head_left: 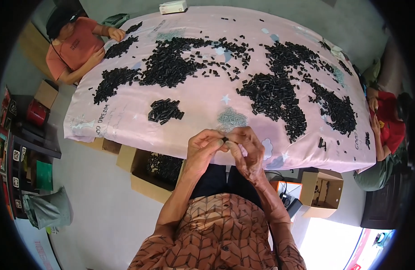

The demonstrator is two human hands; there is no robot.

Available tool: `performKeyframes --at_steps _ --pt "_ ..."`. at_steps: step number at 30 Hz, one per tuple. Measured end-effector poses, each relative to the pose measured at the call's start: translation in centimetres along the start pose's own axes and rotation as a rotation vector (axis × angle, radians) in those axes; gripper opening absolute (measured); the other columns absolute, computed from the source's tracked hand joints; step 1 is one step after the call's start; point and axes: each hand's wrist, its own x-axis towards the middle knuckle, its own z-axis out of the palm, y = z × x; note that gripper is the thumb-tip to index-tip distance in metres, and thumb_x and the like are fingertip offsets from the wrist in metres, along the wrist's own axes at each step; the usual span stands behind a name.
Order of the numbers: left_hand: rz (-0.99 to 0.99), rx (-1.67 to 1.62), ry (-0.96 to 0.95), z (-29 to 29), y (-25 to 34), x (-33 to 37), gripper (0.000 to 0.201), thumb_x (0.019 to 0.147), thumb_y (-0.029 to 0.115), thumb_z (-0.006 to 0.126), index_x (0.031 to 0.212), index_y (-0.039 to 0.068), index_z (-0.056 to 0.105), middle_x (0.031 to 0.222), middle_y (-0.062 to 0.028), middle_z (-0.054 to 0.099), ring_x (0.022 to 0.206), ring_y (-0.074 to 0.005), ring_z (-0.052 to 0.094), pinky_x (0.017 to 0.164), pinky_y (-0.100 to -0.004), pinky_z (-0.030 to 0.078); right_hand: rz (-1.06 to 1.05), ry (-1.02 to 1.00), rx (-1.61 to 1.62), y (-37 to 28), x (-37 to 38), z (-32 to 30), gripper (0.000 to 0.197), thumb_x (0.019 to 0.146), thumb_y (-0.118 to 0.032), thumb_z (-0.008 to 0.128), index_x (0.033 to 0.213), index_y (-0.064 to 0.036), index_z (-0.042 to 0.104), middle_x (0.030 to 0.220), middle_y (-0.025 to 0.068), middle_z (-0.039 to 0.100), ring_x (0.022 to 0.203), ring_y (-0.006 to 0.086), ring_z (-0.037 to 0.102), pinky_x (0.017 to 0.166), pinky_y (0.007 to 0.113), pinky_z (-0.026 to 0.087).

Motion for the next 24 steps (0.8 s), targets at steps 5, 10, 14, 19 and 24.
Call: performKeyframes --at_steps 5,10,14,19,24 --pt "0.004 -0.091 0.015 -0.5 0.8 0.8 0.022 0.089 -0.001 0.061 0.111 -0.004 0.061 0.103 -0.0133 0.067 0.085 -0.0179 0.066 0.077 -0.0289 0.056 -0.023 0.002 -0.195 1.0 -0.3 -0.9 0.025 0.081 0.004 0.067 0.106 -0.0007 0.067 0.1 0.0138 0.06 0.08 0.0247 0.064 0.065 0.031 0.054" --pt "0.096 -0.068 0.075 -2.5 2.6 2.8 0.02 0.088 -0.003 0.061 0.108 -0.004 0.065 0.099 -0.0122 0.068 0.087 -0.0176 0.067 0.084 -0.0283 0.056 0.191 0.182 -0.305 3.4 -0.2 -5.2 0.014 0.079 0.01 0.061 0.09 0.003 0.066 0.084 0.0132 0.064 0.068 0.0198 0.063 0.06 0.028 0.05" --pt "0.091 -0.091 0.12 -3.3 2.2 4.0 0.021 0.088 -0.005 0.061 0.108 -0.003 0.065 0.099 -0.0112 0.068 0.088 -0.0171 0.067 0.085 -0.0275 0.055 0.25 0.211 -0.499 5.5 0.1 -7.7 0.01 0.081 0.005 0.06 0.089 0.0017 0.065 0.08 0.0132 0.062 0.066 0.0237 0.061 0.061 0.033 0.049" --pt "0.075 -0.123 0.1 -3.8 1.8 4.4 0.019 0.087 -0.004 0.062 0.107 -0.002 0.065 0.098 -0.0103 0.068 0.086 -0.0158 0.066 0.084 -0.0266 0.054 0.14 0.171 -0.748 7.4 1.8 -8.5 0.008 0.079 0.0 0.061 0.084 -0.001 0.067 0.082 0.0145 0.062 0.071 0.0308 0.061 0.065 0.038 0.05" --pt "0.078 -0.18 0.064 -4.1 1.8 4.4 0.02 0.088 -0.003 0.063 0.108 -0.001 0.064 0.096 -0.0097 0.067 0.086 -0.0162 0.066 0.082 -0.027 0.054 0.24 0.14 -0.841 7.9 2.7 -8.1 0.006 0.077 -0.005 0.06 0.076 -0.0042 0.066 0.082 0.0136 0.062 0.07 0.0343 0.063 0.063 0.043 0.051"
